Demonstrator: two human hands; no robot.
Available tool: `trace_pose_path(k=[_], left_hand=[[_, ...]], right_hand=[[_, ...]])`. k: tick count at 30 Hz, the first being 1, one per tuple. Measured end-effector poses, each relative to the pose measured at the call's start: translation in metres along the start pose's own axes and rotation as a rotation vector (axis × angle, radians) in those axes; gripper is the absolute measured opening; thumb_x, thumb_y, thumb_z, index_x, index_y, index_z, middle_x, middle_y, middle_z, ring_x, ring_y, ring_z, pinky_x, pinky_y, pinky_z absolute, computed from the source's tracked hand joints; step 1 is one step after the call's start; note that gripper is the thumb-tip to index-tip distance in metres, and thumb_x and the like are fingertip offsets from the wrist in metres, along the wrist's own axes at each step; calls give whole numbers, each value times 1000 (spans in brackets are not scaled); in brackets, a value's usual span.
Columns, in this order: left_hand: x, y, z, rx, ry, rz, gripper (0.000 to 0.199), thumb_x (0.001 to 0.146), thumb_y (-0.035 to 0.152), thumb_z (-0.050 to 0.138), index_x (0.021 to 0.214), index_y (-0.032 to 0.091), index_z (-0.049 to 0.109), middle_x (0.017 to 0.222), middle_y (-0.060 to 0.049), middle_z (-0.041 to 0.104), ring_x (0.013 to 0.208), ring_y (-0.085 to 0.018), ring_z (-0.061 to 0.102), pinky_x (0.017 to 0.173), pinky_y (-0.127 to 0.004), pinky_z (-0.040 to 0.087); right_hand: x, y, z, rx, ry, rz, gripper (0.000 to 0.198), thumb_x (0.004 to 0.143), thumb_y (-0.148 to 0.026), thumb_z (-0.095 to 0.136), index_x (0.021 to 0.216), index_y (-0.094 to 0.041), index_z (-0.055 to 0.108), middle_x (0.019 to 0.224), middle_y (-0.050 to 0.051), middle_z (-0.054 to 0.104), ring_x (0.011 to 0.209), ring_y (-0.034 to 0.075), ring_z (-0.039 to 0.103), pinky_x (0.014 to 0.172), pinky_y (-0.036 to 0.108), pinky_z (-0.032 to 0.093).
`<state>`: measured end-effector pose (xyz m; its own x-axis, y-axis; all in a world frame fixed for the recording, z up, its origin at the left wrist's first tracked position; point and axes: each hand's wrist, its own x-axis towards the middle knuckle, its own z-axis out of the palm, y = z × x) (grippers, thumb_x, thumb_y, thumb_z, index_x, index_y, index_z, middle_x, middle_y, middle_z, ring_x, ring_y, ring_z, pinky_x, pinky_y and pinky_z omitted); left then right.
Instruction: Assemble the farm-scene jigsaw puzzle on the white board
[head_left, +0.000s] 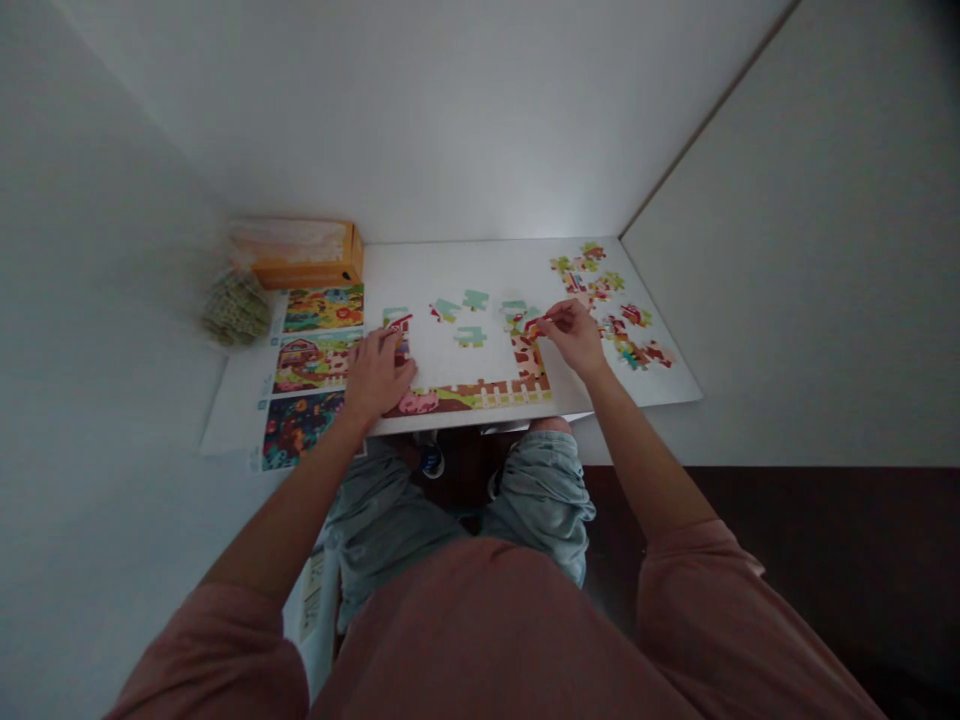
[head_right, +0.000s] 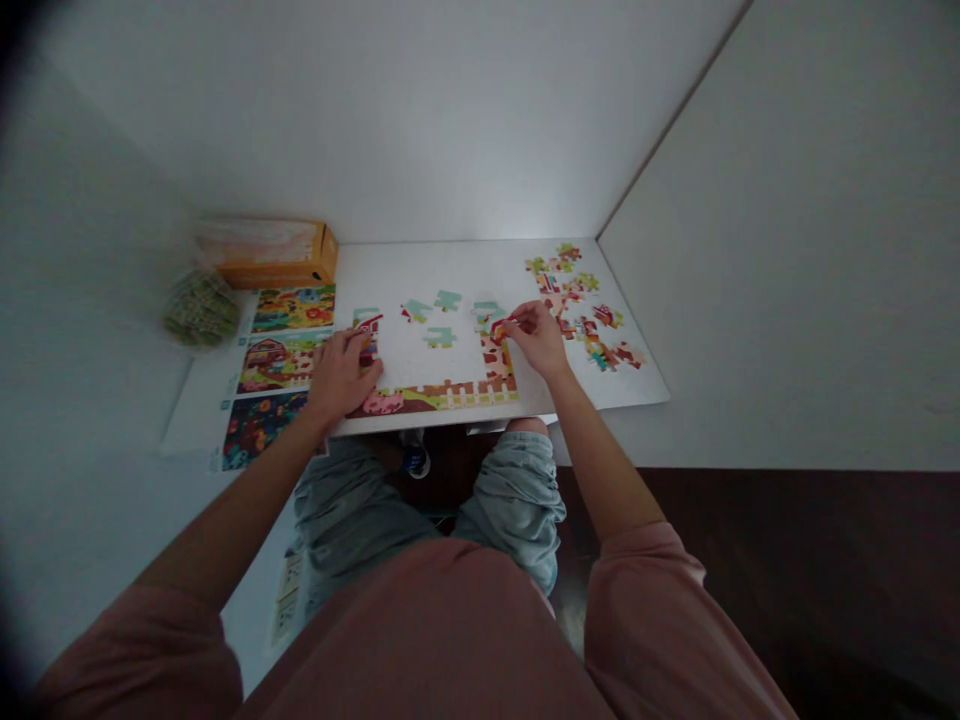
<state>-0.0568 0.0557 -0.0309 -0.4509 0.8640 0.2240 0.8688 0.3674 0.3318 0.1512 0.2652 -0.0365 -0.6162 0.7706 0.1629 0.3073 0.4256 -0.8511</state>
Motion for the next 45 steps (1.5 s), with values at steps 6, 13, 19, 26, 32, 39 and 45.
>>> trace_pose_path(k=[6, 13, 19, 26, 32, 39, 45], left_hand=[[-3, -10, 2, -9, 18, 16, 40, 72, 32, 36, 110, 25, 27, 114, -4, 28, 106, -23, 22, 87, -41, 15], [-1, -25, 0, -98, 14, 0, 37, 74, 39, 30, 109, 26, 29, 113, -3, 28, 108, -22, 19, 87, -42, 13], [-1, -33, 0, -122, 18, -16, 35, 76, 40, 23, 110, 29, 28, 113, -2, 30, 107, -20, 21, 87, -42, 15], [-4, -23, -3, -81, -51, 100, 43, 71, 44, 33, 111, 31, 26, 118, 2, 22, 111, -22, 8, 89, -45, 6], [-4, -24, -3, -68, -50, 94, 49, 68, 47, 38, 112, 30, 25, 117, 1, 24, 110, -24, 12, 90, -45, 7], [-5, -24, -4, -37, -20, 102, 50, 69, 49, 34, 113, 27, 24, 117, 0, 24, 109, -23, 14, 90, -43, 8], [-5, -24, -6, -42, -34, 93, 51, 69, 48, 35, 114, 27, 24, 117, -1, 24, 109, -24, 14, 90, -44, 7]], right_hand=[[20, -42, 76, 35, -124, -20, 31, 69, -40, 41, 96, -26, 39, 82, 2, 51, 65, 14, 52, 57, 30, 42], [57, -55, 141, -277, -223, -223, 29, 71, -40, 39, 91, -21, 47, 77, 3, 51, 70, 16, 48, 63, 31, 37], [60, -42, 136, -546, -107, -287, 34, 73, -40, 36, 99, -19, 44, 100, 9, 40, 93, 25, 35, 77, 41, 26], [65, -24, 111, -680, -133, -263, 36, 70, -43, 41, 96, -19, 47, 102, 11, 37, 95, 29, 29, 76, 46, 22], [63, -37, 106, -654, -175, -264, 36, 70, -41, 42, 99, -20, 44, 101, 9, 38, 90, 26, 36, 75, 44, 24], [51, -70, 139, -621, -314, -441, 40, 72, -44, 39, 103, -19, 43, 101, 7, 39, 93, 23, 33, 77, 39, 21], [57, -66, 146, -606, -333, -440, 32, 76, -39, 35, 103, -25, 44, 102, 5, 41, 93, 23, 32, 77, 39, 21]])
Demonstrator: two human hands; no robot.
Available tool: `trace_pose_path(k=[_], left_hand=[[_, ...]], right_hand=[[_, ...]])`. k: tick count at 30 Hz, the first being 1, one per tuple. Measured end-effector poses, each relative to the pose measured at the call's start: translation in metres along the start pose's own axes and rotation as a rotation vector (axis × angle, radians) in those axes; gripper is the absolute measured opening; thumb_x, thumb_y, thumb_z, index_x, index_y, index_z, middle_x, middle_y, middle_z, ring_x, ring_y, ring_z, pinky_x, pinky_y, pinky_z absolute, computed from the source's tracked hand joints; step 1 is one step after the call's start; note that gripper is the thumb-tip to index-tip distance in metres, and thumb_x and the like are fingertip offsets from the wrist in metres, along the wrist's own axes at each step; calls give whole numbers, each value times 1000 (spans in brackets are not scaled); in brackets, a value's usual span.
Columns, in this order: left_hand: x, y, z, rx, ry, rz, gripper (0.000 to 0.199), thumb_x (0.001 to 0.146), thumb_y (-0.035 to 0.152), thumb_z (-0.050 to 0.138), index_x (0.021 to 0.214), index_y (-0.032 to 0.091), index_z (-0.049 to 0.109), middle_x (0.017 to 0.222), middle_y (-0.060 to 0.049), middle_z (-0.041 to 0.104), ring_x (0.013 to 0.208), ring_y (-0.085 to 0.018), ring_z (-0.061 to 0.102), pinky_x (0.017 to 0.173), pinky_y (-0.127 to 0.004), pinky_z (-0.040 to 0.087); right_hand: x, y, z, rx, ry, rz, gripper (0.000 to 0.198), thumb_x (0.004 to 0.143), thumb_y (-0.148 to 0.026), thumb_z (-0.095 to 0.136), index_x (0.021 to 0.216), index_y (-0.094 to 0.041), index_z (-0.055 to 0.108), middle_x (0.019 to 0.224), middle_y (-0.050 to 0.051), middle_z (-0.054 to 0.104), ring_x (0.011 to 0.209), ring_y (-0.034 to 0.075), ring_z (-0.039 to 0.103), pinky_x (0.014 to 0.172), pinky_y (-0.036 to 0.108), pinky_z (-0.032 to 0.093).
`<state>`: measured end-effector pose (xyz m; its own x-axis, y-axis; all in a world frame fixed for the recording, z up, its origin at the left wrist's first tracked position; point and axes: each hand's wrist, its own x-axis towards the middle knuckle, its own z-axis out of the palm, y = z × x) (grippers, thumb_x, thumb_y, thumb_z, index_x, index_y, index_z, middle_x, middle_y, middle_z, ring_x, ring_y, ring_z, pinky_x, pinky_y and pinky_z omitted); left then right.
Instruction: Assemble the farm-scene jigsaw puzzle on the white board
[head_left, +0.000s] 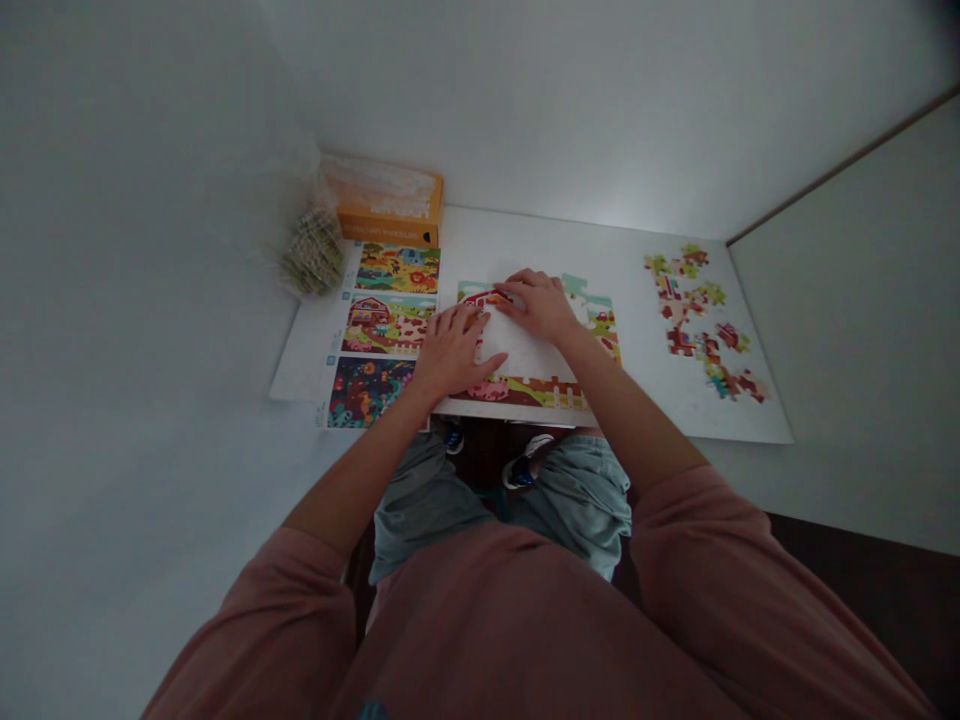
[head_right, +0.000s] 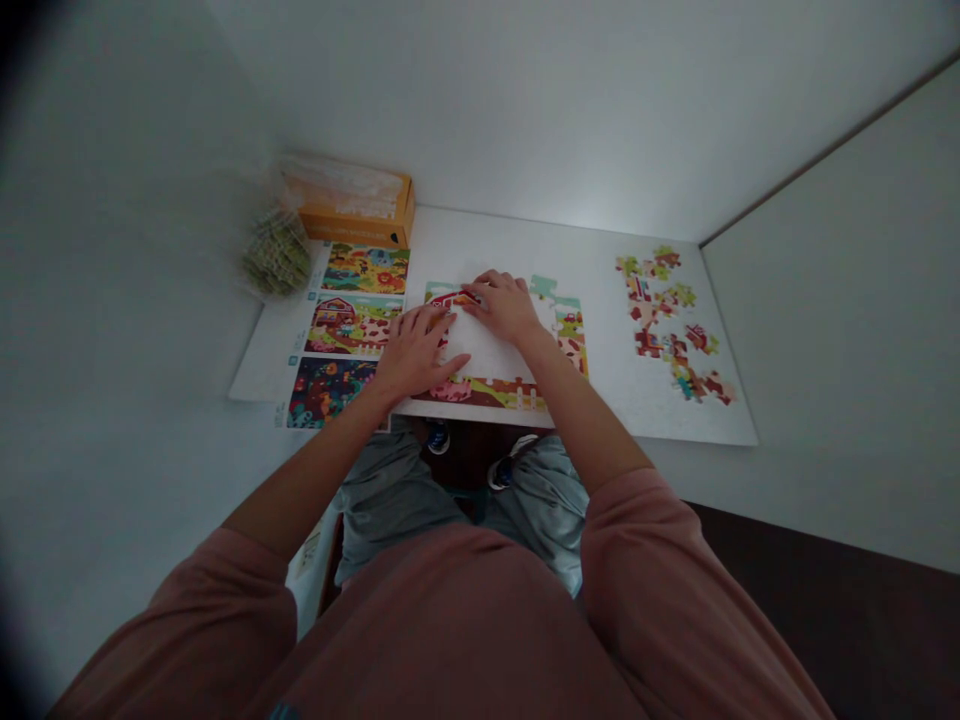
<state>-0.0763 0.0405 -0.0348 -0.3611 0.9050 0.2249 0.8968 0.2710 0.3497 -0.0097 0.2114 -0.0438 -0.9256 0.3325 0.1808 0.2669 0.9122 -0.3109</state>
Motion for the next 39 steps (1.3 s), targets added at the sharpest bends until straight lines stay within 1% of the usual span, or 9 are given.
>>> trace_pose_path(k=[4, 6, 11, 18, 20, 24, 27, 33, 39], left_hand=[[-1, 0, 0, 7, 13, -3, 51, 69, 48, 34, 113, 25, 25, 117, -2, 25, 108, -24, 16, 90, -44, 8], [-1, 1, -1, 26, 21, -2, 51, 68, 49, 35, 113, 25, 26, 117, -1, 25, 108, -24, 17, 90, -43, 9], [-2, 2, -3, 55, 28, -12, 48, 68, 47, 34, 112, 28, 27, 117, 1, 27, 108, -23, 17, 90, -41, 11], [-2, 2, -3, 58, 28, -14, 46, 69, 45, 34, 111, 28, 28, 116, 1, 27, 108, -23, 18, 90, -40, 12], [-2, 2, -2, 55, 26, -13, 45, 69, 45, 34, 110, 27, 29, 116, 1, 28, 108, -22, 19, 90, -40, 12], [-1, 1, -1, 41, 6, -15, 46, 69, 44, 36, 111, 27, 28, 115, 1, 28, 108, -23, 17, 91, -40, 11], [0, 1, 0, 27, -5, -40, 50, 69, 44, 34, 114, 26, 22, 117, 0, 25, 109, -23, 16, 91, -40, 10], [1, 1, 2, 22, -3, -36, 50, 70, 44, 32, 115, 24, 21, 119, 1, 22, 110, -22, 14, 92, -38, 8], [1, 1, 3, 14, -11, -18, 48, 70, 43, 34, 113, 25, 25, 120, 1, 22, 111, -21, 12, 92, -39, 8]], right_hand=[[1, 0, 2, -21, 21, -90, 30, 78, -37, 31, 103, -27, 43, 102, 3, 41, 92, 22, 33, 75, 38, 22], [1, -2, 1, -62, 22, -92, 31, 79, -36, 29, 104, -26, 43, 103, 3, 41, 92, 22, 33, 74, 38, 22], [0, -10, -5, -159, -42, -65, 31, 79, -36, 27, 104, -27, 42, 105, 3, 40, 94, 24, 30, 73, 39, 22], [-2, -15, -9, -164, -66, -90, 30, 80, -34, 24, 100, -29, 44, 106, 0, 40, 94, 23, 32, 75, 40, 21], [-2, -7, -9, -160, -53, -47, 31, 79, -36, 25, 103, -27, 43, 106, 2, 39, 95, 24, 31, 76, 41, 21], [-6, 22, -10, -162, 54, 140, 43, 74, -41, 32, 111, -19, 32, 108, 9, 34, 97, 27, 30, 77, 43, 21], [-13, 39, -9, -176, 64, 223, 49, 70, -45, 38, 109, -17, 34, 109, 11, 32, 97, 29, 29, 77, 43, 21], [-19, 53, -9, -181, 64, 300, 49, 66, -51, 40, 102, -17, 41, 107, 12, 32, 96, 30, 29, 77, 44, 20], [-13, 67, -10, -139, -2, 290, 43, 61, -52, 45, 89, -18, 47, 98, 10, 40, 91, 29, 32, 74, 44, 20]])
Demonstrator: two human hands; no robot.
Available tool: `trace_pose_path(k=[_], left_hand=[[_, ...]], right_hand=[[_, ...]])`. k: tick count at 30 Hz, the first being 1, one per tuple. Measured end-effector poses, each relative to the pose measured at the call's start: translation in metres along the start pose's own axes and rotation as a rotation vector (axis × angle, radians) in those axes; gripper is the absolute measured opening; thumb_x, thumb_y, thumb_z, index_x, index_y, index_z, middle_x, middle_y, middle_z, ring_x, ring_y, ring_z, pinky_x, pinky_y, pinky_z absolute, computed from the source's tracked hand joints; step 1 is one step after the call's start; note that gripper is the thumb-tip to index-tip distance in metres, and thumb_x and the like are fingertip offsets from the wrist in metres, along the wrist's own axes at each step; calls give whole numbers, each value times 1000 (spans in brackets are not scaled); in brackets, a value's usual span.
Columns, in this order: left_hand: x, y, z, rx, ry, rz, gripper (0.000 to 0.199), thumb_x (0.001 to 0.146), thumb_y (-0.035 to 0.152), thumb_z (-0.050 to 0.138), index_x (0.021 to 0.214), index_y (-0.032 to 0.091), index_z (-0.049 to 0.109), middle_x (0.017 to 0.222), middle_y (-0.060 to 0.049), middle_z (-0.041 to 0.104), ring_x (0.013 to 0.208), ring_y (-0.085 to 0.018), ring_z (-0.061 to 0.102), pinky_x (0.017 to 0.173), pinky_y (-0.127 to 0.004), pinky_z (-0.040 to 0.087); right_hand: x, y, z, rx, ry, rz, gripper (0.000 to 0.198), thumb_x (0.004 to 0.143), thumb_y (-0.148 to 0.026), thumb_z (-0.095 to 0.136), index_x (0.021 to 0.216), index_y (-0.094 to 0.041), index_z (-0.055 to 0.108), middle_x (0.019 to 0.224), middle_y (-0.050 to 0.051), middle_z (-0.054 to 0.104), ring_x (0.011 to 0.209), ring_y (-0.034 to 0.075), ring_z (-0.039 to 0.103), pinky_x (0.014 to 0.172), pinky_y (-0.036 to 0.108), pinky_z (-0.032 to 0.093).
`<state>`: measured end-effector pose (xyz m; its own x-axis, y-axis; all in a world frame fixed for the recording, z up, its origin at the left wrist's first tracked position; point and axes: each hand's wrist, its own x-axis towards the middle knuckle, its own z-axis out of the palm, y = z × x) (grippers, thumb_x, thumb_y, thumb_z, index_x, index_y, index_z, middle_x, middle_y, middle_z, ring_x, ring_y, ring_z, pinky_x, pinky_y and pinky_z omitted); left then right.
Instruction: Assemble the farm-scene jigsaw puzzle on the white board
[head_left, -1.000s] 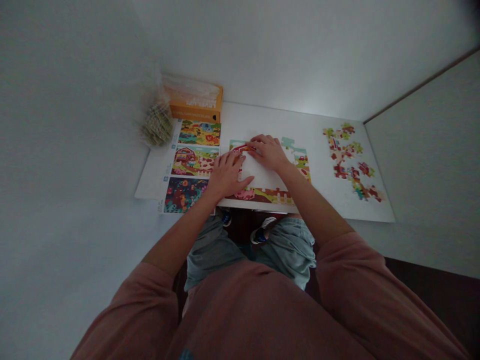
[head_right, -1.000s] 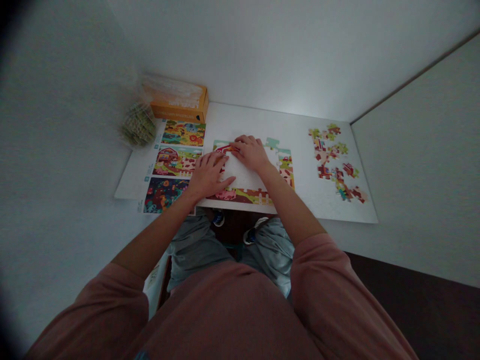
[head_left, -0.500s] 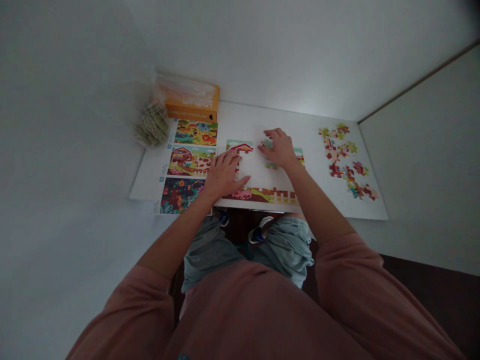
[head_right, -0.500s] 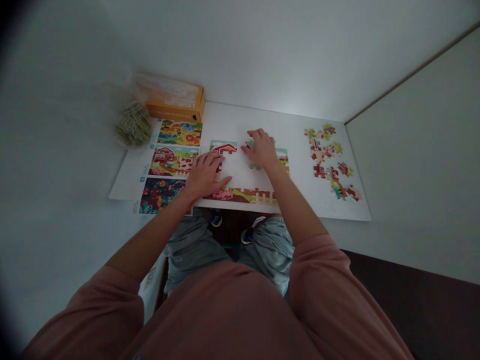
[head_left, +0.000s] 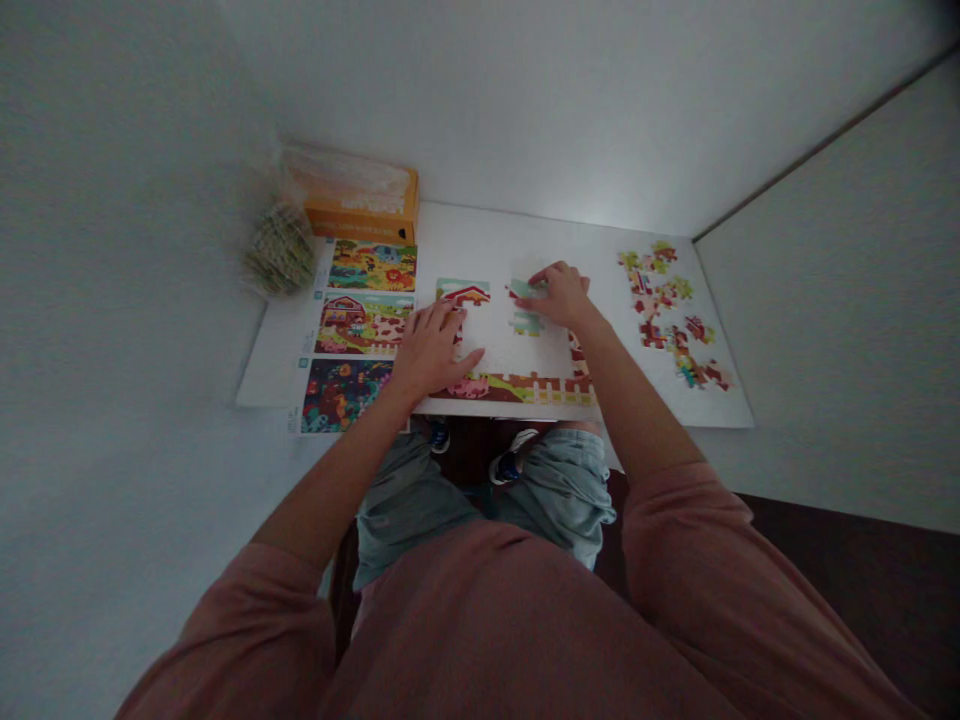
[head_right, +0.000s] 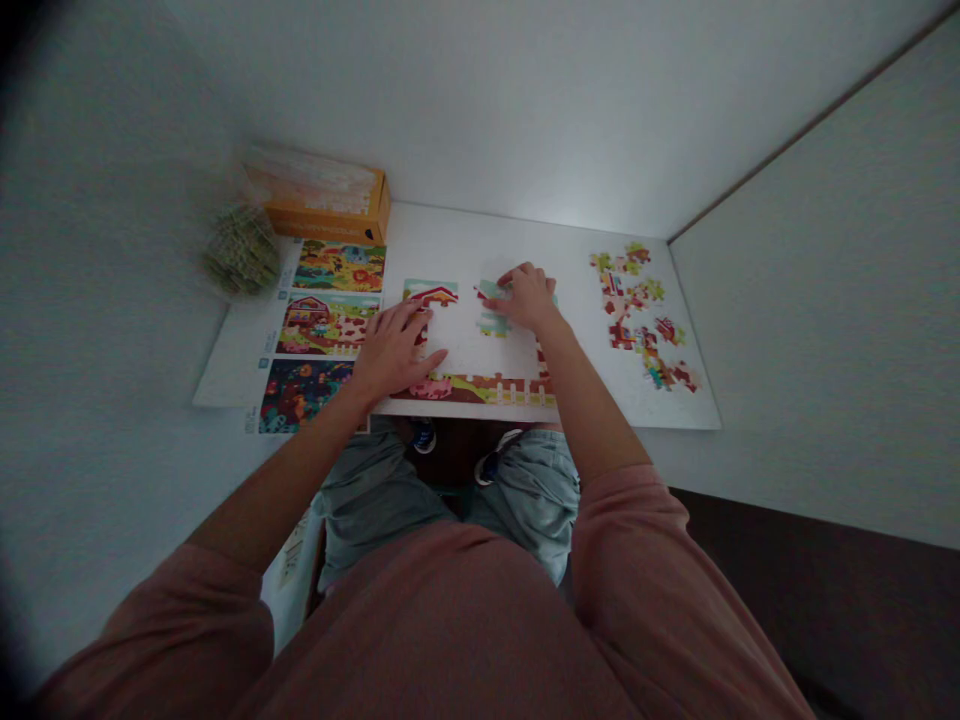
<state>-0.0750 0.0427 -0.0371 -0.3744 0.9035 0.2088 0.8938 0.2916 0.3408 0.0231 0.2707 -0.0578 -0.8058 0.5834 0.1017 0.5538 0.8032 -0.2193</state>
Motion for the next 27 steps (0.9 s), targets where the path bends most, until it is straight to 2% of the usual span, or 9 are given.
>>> trace_pose_path(k=[4, 8, 16, 27], left_hand=[[0, 1, -1, -3, -2, -3, 48, 69, 43, 35, 113, 26, 25, 119, 1, 23, 111, -21, 13, 92, -39, 9], [0, 2, -3, -6, -15, -13, 49, 68, 43, 35, 113, 26, 25, 119, 2, 23, 111, -21, 12, 92, -39, 8], [1, 3, -4, -2, -31, -28, 48, 69, 43, 36, 113, 27, 24, 119, 2, 22, 112, -20, 10, 92, -38, 9], [2, 4, -5, -2, -35, -30, 47, 69, 42, 35, 112, 27, 24, 120, 3, 21, 111, -20, 10, 92, -38, 9]], right_hand=[[0, -5, -4, 63, -10, -21, 42, 62, -47, 48, 94, -19, 43, 94, 8, 44, 85, 25, 37, 72, 41, 22], [-7, -21, -16, 107, -62, -99, 40, 66, -39, 47, 103, -23, 39, 101, 5, 41, 85, 22, 39, 74, 39, 23], [-13, -35, -22, 69, -103, -232, 28, 73, -36, 38, 99, -30, 46, 103, 2, 38, 95, 23, 33, 78, 39, 22], [-15, -41, -23, 5, -121, -252, 28, 75, -37, 36, 100, -30, 46, 103, 1, 37, 94, 22, 31, 80, 39, 19]])
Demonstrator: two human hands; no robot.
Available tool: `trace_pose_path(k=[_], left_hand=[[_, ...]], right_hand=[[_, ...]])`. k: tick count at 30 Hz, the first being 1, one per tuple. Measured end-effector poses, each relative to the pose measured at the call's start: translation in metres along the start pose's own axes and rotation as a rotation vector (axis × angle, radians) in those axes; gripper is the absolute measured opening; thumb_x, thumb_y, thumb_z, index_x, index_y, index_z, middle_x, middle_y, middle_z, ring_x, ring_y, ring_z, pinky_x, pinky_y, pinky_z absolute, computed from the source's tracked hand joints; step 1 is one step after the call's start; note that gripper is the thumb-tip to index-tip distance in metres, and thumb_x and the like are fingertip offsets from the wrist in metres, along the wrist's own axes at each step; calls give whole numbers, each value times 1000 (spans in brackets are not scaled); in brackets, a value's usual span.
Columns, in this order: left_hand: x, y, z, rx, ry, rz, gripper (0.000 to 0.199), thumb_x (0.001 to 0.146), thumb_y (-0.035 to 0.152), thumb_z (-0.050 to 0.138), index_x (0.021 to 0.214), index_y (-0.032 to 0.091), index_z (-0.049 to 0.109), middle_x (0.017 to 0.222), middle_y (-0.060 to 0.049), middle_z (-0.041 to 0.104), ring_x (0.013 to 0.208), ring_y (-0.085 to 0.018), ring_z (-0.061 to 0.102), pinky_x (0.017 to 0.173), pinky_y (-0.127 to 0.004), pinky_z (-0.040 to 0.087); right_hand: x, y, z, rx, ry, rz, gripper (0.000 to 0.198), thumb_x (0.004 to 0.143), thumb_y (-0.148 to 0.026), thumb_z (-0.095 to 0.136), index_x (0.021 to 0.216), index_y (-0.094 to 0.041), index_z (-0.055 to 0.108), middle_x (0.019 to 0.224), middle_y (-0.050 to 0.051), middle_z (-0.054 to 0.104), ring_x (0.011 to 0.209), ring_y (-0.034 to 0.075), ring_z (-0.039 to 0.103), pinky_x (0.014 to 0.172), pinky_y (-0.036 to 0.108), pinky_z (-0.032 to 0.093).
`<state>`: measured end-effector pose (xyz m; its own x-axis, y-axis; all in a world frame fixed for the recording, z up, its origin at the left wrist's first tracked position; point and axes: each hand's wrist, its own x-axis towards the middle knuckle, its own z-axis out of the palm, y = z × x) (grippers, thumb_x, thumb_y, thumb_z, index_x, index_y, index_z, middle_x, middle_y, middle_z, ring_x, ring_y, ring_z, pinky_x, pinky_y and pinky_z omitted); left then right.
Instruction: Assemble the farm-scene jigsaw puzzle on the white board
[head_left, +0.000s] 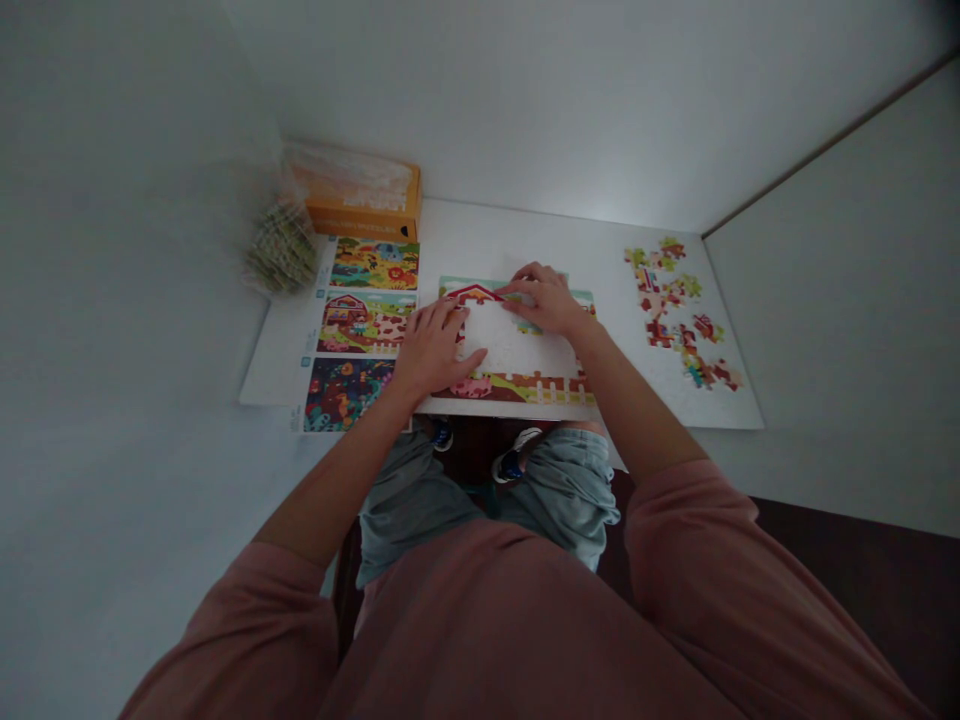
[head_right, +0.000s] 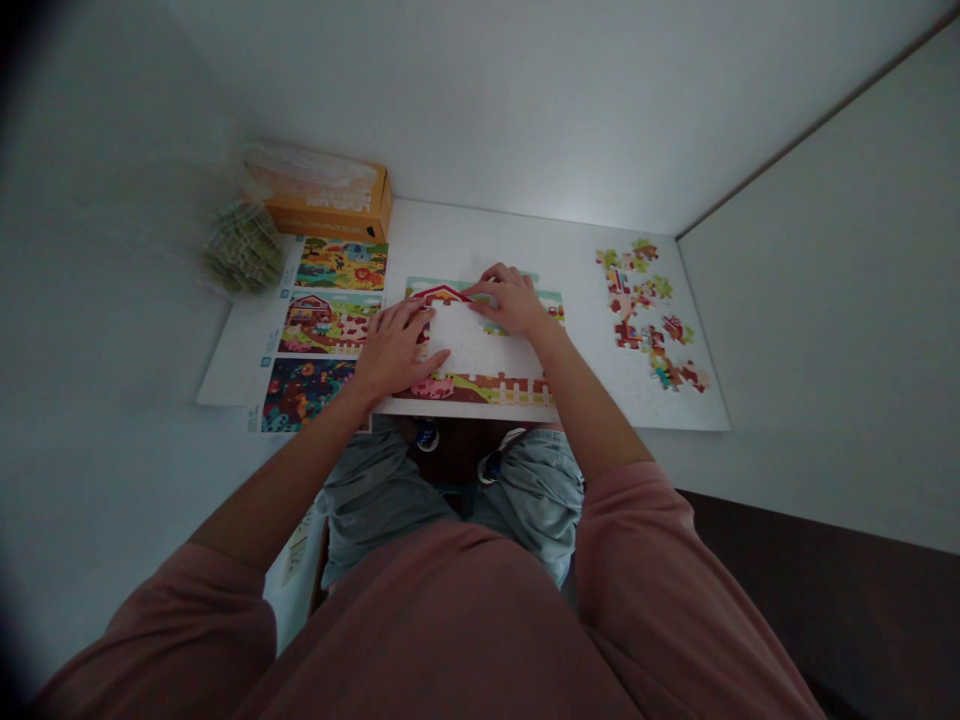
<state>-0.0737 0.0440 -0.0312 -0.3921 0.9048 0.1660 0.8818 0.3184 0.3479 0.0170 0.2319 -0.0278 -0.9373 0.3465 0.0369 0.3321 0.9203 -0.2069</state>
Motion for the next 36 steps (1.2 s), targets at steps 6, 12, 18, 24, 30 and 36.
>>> trace_pose_path(k=[6, 12, 18, 24, 30, 36], left_hand=[[0, 1, 1, -13, -25, -11, 48, 69, 42, 34, 113, 27, 24, 120, 3, 20, 112, -21, 9, 91, -39, 10], [0, 3, 1, 46, 12, -3, 47, 68, 41, 37, 111, 27, 26, 119, 1, 24, 111, -20, 12, 91, -39, 11], [1, 4, 2, 20, 15, 15, 46, 69, 41, 36, 111, 28, 26, 119, 2, 24, 111, -20, 12, 91, -40, 11], [2, 9, 0, 23, -8, -4, 47, 68, 39, 39, 111, 28, 27, 119, 1, 25, 111, -21, 13, 90, -41, 13], [3, 12, 1, 64, -14, -14, 46, 69, 41, 35, 112, 27, 25, 120, 2, 23, 112, -18, 12, 91, -38, 12], [4, 13, 2, 42, -15, 2, 46, 69, 38, 37, 111, 26, 27, 120, 0, 23, 111, -20, 14, 89, -40, 16]], right_hand=[[-7, -1, -5, 15, 64, 39, 30, 76, -34, 31, 104, -30, 41, 107, 1, 35, 97, 23, 30, 80, 40, 19], [-27, 34, -9, 24, 196, 332, 38, 73, -36, 31, 109, -24, 34, 108, 6, 35, 99, 27, 28, 76, 45, 22], [-35, 70, -3, 1, 191, 377, 44, 69, -41, 38, 109, -22, 36, 109, 8, 34, 98, 29, 28, 75, 47, 23], [-14, 80, -1, 50, 89, 356, 43, 65, -42, 45, 101, -20, 41, 107, 10, 34, 97, 30, 29, 74, 47, 23], [-8, 79, 1, 121, 79, 225, 38, 63, -36, 49, 97, -21, 40, 96, 6, 45, 87, 23, 39, 76, 41, 24], [-27, 65, -2, 267, 233, 147, 34, 73, -36, 34, 103, -20, 34, 95, 3, 47, 77, 14, 43, 73, 31, 27]])
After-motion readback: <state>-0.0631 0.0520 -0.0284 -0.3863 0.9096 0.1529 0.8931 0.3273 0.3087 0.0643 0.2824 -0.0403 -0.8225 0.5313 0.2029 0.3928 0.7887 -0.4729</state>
